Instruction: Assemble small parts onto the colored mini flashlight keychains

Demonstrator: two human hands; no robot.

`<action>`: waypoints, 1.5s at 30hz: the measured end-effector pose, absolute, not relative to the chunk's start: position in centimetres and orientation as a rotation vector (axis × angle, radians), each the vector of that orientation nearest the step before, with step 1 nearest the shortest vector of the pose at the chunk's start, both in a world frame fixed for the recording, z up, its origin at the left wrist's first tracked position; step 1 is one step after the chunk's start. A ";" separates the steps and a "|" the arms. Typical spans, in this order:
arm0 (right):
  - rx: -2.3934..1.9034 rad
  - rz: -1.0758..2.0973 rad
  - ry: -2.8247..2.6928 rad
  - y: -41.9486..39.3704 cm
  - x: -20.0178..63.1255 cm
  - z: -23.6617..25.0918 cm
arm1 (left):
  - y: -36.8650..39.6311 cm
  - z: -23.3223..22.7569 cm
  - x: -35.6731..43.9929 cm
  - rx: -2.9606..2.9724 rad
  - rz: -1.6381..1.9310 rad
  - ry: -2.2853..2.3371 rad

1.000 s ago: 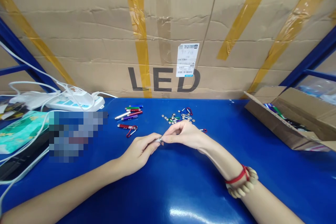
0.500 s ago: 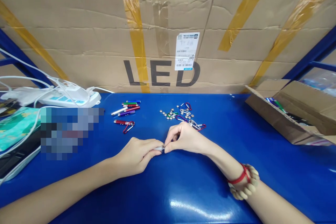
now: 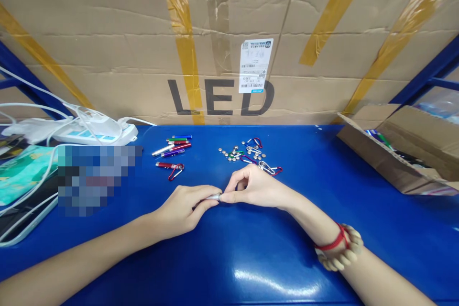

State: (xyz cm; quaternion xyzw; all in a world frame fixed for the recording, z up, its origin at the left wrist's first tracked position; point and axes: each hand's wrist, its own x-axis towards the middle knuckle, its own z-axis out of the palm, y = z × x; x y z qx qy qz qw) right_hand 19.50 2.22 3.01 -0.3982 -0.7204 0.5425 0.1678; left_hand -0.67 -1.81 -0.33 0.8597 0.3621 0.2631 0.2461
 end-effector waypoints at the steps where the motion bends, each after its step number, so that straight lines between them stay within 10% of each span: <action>1: -1.135 1.537 -2.054 2.2 19.5 3.0 | -1.8 -0.3 -0.6 2.345 0.722 0.981; 45: -1.091 1.125 -2.099 2.4 19.1 2.3 | -1.5 -0.2 -0.8 2.141 0.658 1.116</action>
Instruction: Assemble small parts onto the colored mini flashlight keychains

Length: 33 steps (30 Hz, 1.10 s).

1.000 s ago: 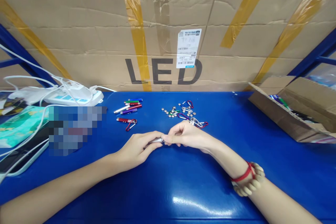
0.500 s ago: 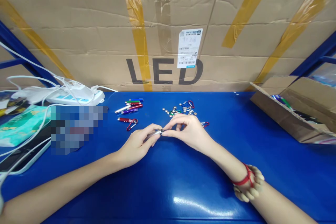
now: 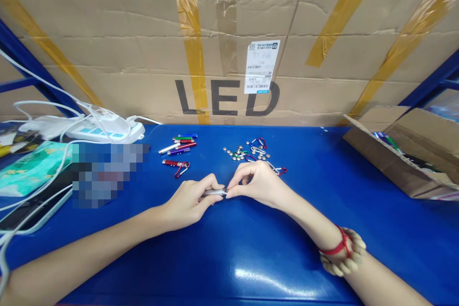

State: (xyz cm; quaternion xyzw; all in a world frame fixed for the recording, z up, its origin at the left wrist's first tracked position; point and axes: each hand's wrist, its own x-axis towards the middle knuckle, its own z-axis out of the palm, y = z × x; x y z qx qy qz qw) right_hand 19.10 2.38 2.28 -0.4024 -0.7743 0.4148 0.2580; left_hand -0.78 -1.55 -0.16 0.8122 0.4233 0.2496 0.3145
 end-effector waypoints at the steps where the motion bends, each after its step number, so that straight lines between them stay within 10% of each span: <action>1: -1.084 1.129 -2.102 2.3 19.1 2.3 | -1.6 -0.2 -0.8 2.147 0.661 1.113; 33: -1.122 1.314 -2.084 1.7 19.0 2.7 | -2.0 -0.7 -0.9 2.164 0.858 0.974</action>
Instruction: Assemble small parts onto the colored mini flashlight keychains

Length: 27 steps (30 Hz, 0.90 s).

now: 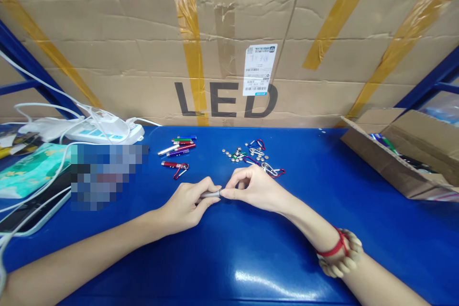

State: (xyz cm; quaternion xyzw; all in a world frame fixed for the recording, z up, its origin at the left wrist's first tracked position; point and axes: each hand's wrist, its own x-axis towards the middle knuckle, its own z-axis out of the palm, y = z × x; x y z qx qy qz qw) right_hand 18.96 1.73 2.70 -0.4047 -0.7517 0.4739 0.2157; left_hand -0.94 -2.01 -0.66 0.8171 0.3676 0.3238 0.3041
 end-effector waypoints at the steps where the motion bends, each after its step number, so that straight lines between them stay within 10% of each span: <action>1: -1.124 1.310 -2.083 1.7 18.9 2.7 | -2.0 -0.7 -0.9 2.157 0.861 0.978; 27: -0.912 1.337 -2.003 2.4 18.7 1.7 | -0.9 -0.1 -0.1 2.031 1.177 1.230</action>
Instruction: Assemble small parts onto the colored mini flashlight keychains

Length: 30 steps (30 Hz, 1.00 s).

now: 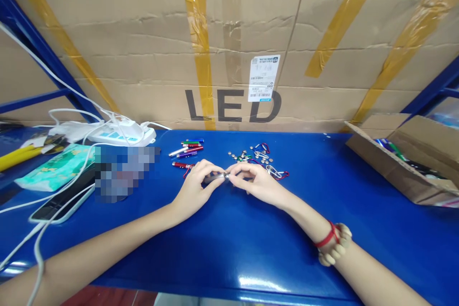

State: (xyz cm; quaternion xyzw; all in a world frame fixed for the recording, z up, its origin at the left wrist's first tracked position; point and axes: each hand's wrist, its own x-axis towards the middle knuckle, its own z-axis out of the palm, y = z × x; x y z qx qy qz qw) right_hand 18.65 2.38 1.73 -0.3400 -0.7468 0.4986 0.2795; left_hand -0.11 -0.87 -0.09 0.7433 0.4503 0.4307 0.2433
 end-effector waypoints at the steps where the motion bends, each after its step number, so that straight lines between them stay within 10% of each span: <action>1: -0.862 1.414 -1.993 2.2 18.6 1.8 | -0.9 0.0 0.0 1.957 1.215 1.194; 13: -0.596 1.751 -1.921 1.4 17.9 1.5 | -2.2 0.6 1.0 1.348 1.206 1.068; 30: -0.776 1.505 -1.957 2.8 18.2 0.6 | -9.0 8.8 -1.3 2.065 1.619 0.713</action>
